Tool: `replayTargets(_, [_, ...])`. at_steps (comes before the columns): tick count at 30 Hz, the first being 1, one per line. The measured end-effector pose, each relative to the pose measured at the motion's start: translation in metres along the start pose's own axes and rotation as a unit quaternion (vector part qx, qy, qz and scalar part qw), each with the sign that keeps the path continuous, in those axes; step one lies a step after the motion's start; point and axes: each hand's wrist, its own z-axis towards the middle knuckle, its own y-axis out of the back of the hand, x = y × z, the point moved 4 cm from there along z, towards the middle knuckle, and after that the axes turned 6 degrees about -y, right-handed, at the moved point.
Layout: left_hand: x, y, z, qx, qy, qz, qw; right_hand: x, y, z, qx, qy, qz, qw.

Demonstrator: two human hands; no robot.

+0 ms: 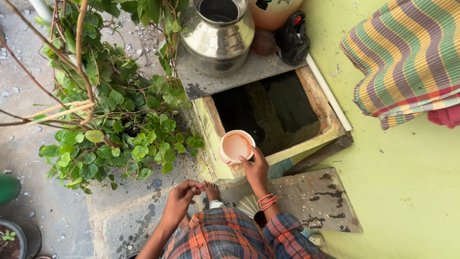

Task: The person collects water from a basin using a small plastic container and pours it into the soil of several potted plants and a larger climbing plant.

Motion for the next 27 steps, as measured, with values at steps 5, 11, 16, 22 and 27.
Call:
replayTargets(5, [-0.02, -0.017, 0.055, 0.033, -0.048, 0.159, 0.986, -0.019, -0.006, 0.01, -0.01, -0.02, 0.014, 1.0])
replayTargets(11, [-0.039, -0.043, 0.103, 0.025, -0.078, 0.289, 0.954, -0.032, -0.009, 0.012, -0.006, -0.003, -0.026, 1.0])
replayTargets(16, [-0.059, -0.054, 0.123, -0.006, -0.133, 0.343, 0.93, -0.027, -0.009, 0.009, -0.008, 0.001, -0.021, 1.0])
replayTargets(22, [-0.056, -0.06, 0.14, -0.004, -0.144, 0.352, 0.925, -0.022, -0.007, 0.01, -0.015, 0.004, -0.012, 1.0])
replayTargets(27, [-0.037, -0.062, 0.145, 0.015, -0.096, 0.328, 0.94, -0.023, -0.007, 0.011, -0.004, -0.02, -0.002, 1.0])
